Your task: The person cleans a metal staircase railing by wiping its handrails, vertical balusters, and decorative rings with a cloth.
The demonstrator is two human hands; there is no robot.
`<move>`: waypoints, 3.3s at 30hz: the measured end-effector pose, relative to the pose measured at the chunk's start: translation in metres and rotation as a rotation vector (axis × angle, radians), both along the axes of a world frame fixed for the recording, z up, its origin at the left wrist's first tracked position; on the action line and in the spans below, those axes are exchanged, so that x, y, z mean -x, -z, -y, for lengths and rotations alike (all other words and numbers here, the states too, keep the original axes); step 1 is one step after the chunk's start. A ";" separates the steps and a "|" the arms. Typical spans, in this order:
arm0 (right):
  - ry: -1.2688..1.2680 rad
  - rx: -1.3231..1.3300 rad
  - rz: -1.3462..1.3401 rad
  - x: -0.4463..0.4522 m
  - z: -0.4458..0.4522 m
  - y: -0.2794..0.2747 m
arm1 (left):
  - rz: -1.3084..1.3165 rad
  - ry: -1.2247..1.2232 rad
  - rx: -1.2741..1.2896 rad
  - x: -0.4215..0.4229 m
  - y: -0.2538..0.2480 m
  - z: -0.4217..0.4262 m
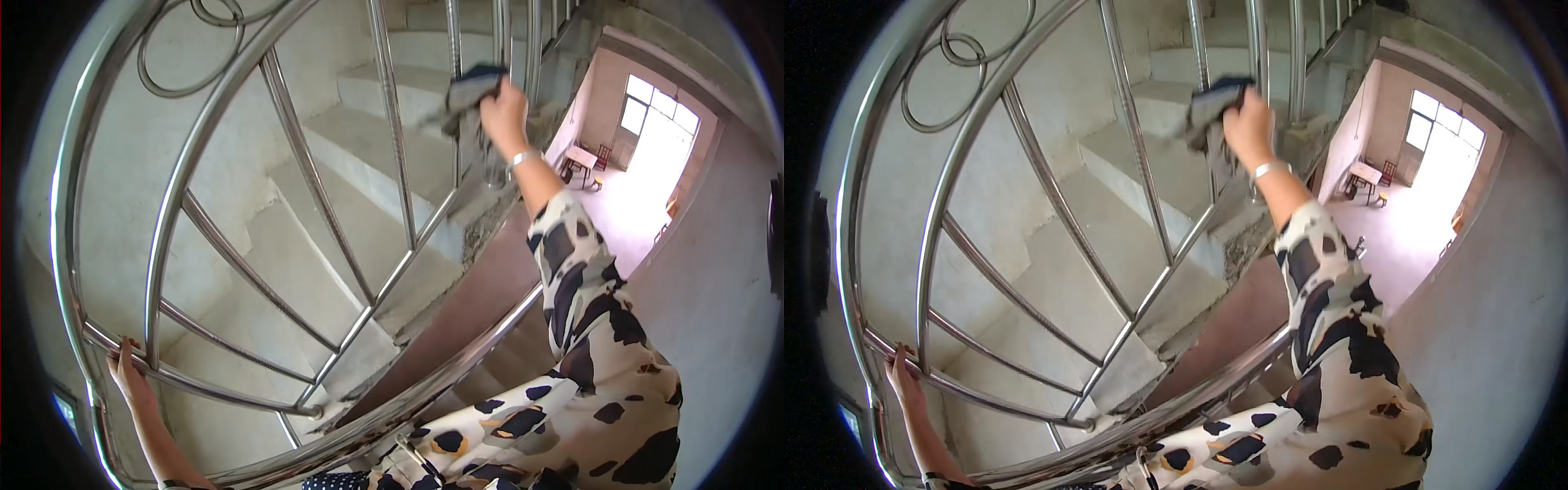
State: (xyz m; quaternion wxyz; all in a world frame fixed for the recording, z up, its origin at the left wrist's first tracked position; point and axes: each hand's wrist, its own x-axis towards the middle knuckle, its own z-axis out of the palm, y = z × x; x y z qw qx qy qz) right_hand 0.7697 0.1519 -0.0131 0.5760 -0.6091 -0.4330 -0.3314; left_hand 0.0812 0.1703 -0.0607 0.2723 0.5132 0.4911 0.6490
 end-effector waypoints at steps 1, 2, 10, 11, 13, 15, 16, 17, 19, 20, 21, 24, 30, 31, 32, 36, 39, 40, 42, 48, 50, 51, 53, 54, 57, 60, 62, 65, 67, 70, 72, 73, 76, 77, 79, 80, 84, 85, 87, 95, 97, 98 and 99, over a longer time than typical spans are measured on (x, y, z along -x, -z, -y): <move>-0.057 -0.155 0.009 -0.008 -0.010 -0.034 | -0.014 -0.010 -0.005 -0.002 0.000 0.001; -0.117 -0.310 0.020 -0.012 -0.018 -0.066 | -0.027 -0.021 -0.010 -0.006 -0.001 0.001; -0.103 -0.327 0.356 0.005 -0.065 -0.151 | -0.069 -0.124 -0.007 -0.029 -0.008 0.013; -0.089 -0.288 0.298 0.007 -0.062 -0.135 | -0.076 -0.136 -0.026 -0.023 -0.003 0.007; -0.061 -0.188 0.260 0.014 -0.054 -0.086 | -0.065 -0.146 -0.010 -0.032 -0.009 0.016; -0.176 -0.091 0.201 0.011 -0.051 -0.006 | -0.065 -0.143 0.016 -0.040 -0.012 0.017; -0.312 -0.055 0.123 0.011 -0.050 0.039 | -0.050 -0.175 0.002 -0.042 -0.011 0.016; -0.239 0.048 0.102 0.028 -0.032 0.075 | -0.036 -0.210 -0.013 -0.041 -0.009 0.016; -0.168 0.160 0.109 0.045 -0.014 0.135 | -0.048 -0.161 -0.009 -0.038 -0.011 0.019; -0.180 0.197 0.097 0.043 -0.014 0.156 | -0.062 -0.103 0.000 -0.037 -0.013 0.019; -0.179 0.195 0.094 0.039 -0.015 0.156 | -0.065 -0.102 -0.002 -0.038 -0.014 0.020; -0.261 0.176 -0.047 0.027 -0.029 0.135 | -0.063 -0.095 0.014 -0.039 -0.014 0.021; -0.267 -0.155 0.163 0.009 -0.060 -0.112 | -0.026 -0.113 0.048 -0.037 -0.014 0.019; -0.158 -0.149 0.279 0.006 -0.060 -0.154 | -0.015 -0.120 0.043 -0.034 -0.012 0.018; -0.099 -0.166 0.181 0.018 -0.055 -0.185 | -0.012 -0.087 0.032 -0.031 -0.008 0.015; 0.051 -0.165 0.308 -0.001 -0.071 -0.221 | 0.013 -0.042 -0.034 -0.032 -0.008 0.014; -0.049 -0.102 0.269 0.011 -0.056 -0.175 | 0.039 -0.096 0.004 -0.034 -0.013 0.020; -0.077 -0.096 0.271 0.012 -0.051 -0.143 | 0.034 -0.119 0.026 -0.038 -0.015 0.022; -0.134 -0.027 0.227 0.011 -0.048 -0.068 | 0.029 -0.120 0.044 -0.045 -0.014 0.020; -0.212 0.297 0.316 0.011 0.000 -0.011 | 0.030 -0.147 -0.015 -0.042 -0.012 0.015; -0.165 0.199 0.024 0.030 0.014 -0.053 | 0.031 -0.137 -0.040 -0.039 -0.011 0.013; -0.238 0.026 0.050 0.052 0.029 -0.085 | 0.031 -0.138 -0.044 -0.041 -0.010 0.012; -0.310 -0.242 0.235 0.078 0.027 -0.144 | 0.036 -0.124 -0.041 -0.045 -0.014 0.017; -0.311 -0.339 0.395 0.087 0.016 -0.168 | 0.041 -0.123 -0.037 -0.047 -0.015 0.020; -0.257 -0.058 0.572 0.136 -0.011 -0.201 | 0.033 -0.093 -0.010 -0.041 -0.014 0.017; -0.162 0.038 0.665 0.149 -0.024 -0.205 | -0.013 -0.122 0.006 -0.027 -0.005 0.007; -0.293 0.204 0.736 0.126 -0.016 -0.218 | -0.072 -0.168 0.029 -0.021 -0.003 0.008; -0.110 0.176 0.683 0.075 -0.016 -0.247 | -0.046 -0.136 0.005 -0.029 -0.005 0.011; -0.024 0.160 0.551 0.028 -0.012 -0.269 | -0.025 -0.128 -0.026 -0.031 -0.005 0.011; 0.017 0.075 0.418 -0.022 -0.023 -0.294 | -0.011 -0.135 -0.035 -0.028 -0.002 0.009; 0.086 0.214 0.322 -0.030 -0.028 -0.306 | 0.006 -0.138 -0.055 -0.031 -0.003 0.009; 0.067 0.153 0.302 -0.030 -0.031 -0.306 | 0.015 -0.129 -0.061 -0.034 -0.003 0.010; 0.117 0.123 0.265 -0.023 -0.046 -0.301 | 0.036 -0.172 -0.026 -0.040 -0.007 0.014; 0.053 0.004 0.350 -0.020 -0.050 -0.292 | 0.038 -0.173 -0.017 -0.039 -0.006 0.014; -0.114 -0.016 0.425 0.021 -0.042 -0.262 | 0.036 -0.119 -0.050 -0.037 -0.005 0.012; -0.034 0.025 0.532 0.049 -0.032 -0.243 | 0.031 -0.114 -0.041 -0.039 -0.004 0.012; -0.366 -0.026 0.786 0.147 -0.010 -0.162 | 0.043 -0.116 -0.068 -0.034 -0.002 0.005; -0.328 -0.113 0.791 0.159 -0.010 -0.149 | 0.038 -0.114 -0.085 -0.031 -0.001 0.005; -0.389 -0.178 0.735 0.169 -0.011 -0.125 | -0.010 -0.125 -0.058 -0.032 -0.005 0.011; -0.562 -0.008 0.624 0.135 -0.010 -0.051 | 0.039 -0.059 0.000 -0.029 -0.008 0.009; -0.482 -0.388 0.479 0.134 0.008 -0.099 | 0.047 -0.084 0.009 -0.037 -0.014 0.015; -0.435 -0.533 0.352 0.127 0.011 -0.127 | 0.049 -0.111 0.020 -0.041 -0.014 0.017; -0.342 -0.553 0.283 0.121 0.014 -0.152 | 0.039 -0.105 0.032 -0.037 -0.010 0.014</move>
